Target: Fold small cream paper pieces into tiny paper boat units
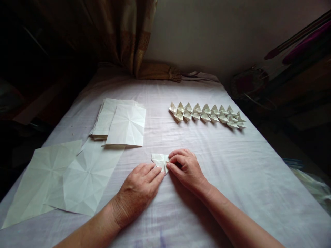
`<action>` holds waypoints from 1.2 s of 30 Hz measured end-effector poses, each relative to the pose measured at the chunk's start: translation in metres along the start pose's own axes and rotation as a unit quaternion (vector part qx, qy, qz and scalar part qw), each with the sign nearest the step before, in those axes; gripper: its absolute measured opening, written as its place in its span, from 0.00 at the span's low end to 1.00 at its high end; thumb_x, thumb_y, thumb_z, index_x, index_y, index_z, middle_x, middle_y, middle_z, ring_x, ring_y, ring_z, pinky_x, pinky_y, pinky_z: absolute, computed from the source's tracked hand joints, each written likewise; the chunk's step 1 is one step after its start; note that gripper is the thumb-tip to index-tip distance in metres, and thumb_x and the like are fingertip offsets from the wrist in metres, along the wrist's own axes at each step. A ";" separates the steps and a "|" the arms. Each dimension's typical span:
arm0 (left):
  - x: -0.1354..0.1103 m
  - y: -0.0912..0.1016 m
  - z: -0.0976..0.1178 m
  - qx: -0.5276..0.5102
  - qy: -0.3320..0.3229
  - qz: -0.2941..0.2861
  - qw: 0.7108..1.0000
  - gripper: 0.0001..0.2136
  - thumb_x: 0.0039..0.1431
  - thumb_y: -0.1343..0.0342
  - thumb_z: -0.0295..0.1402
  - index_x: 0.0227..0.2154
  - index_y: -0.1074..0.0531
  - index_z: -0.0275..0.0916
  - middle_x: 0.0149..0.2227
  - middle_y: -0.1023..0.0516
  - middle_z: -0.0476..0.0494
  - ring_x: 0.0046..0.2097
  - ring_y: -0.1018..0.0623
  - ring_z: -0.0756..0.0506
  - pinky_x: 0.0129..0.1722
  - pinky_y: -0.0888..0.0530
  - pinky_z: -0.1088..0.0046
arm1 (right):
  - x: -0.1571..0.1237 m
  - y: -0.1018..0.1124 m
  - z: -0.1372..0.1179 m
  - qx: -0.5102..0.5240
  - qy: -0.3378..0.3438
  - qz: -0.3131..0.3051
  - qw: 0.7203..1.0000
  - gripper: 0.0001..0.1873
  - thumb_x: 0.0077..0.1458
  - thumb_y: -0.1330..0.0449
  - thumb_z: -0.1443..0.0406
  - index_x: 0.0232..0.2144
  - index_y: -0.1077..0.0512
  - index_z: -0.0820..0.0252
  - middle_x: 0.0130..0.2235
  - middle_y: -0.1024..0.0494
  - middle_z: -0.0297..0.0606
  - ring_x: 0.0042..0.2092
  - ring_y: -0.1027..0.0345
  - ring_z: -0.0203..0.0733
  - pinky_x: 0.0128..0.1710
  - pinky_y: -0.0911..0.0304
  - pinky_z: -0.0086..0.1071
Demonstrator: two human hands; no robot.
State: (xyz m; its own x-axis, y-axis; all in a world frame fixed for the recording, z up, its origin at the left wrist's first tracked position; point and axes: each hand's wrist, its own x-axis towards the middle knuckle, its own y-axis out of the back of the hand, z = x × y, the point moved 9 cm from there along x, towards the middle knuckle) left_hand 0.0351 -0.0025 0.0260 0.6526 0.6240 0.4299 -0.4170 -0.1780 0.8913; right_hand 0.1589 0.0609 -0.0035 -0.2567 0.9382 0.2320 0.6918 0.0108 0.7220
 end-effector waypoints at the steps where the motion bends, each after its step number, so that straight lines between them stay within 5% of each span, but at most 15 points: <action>1: 0.000 0.000 0.000 0.002 -0.001 0.000 1.000 0.13 0.66 0.53 0.27 0.47 0.26 0.35 0.46 0.21 0.42 0.48 0.24 0.42 0.49 0.27 0.61 | 0.000 0.000 0.000 -0.001 -0.004 0.000 1.000 0.08 0.54 0.37 0.65 0.24 0.27 0.55 0.36 0.21 0.35 0.41 0.30 0.43 0.45 0.42 0.41; 36: 0.002 -0.003 0.002 0.021 0.003 -0.011 1.000 0.13 0.66 0.54 0.28 0.47 0.25 0.36 0.45 0.21 0.42 0.48 0.25 0.42 0.49 0.28 0.60 | 0.000 -0.001 0.000 -0.017 -0.040 0.031 0.999 0.09 0.49 0.35 0.69 0.21 0.30 0.56 0.35 0.21 0.33 0.42 0.31 0.43 0.46 0.45 0.40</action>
State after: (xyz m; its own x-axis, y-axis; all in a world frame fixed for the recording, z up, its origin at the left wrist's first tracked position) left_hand 0.0394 -0.0024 0.0247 0.6574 0.6327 0.4094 -0.3759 -0.1956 0.9058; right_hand 0.1581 0.0608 -0.0040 -0.1596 0.9611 0.2253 0.6805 -0.0582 0.7305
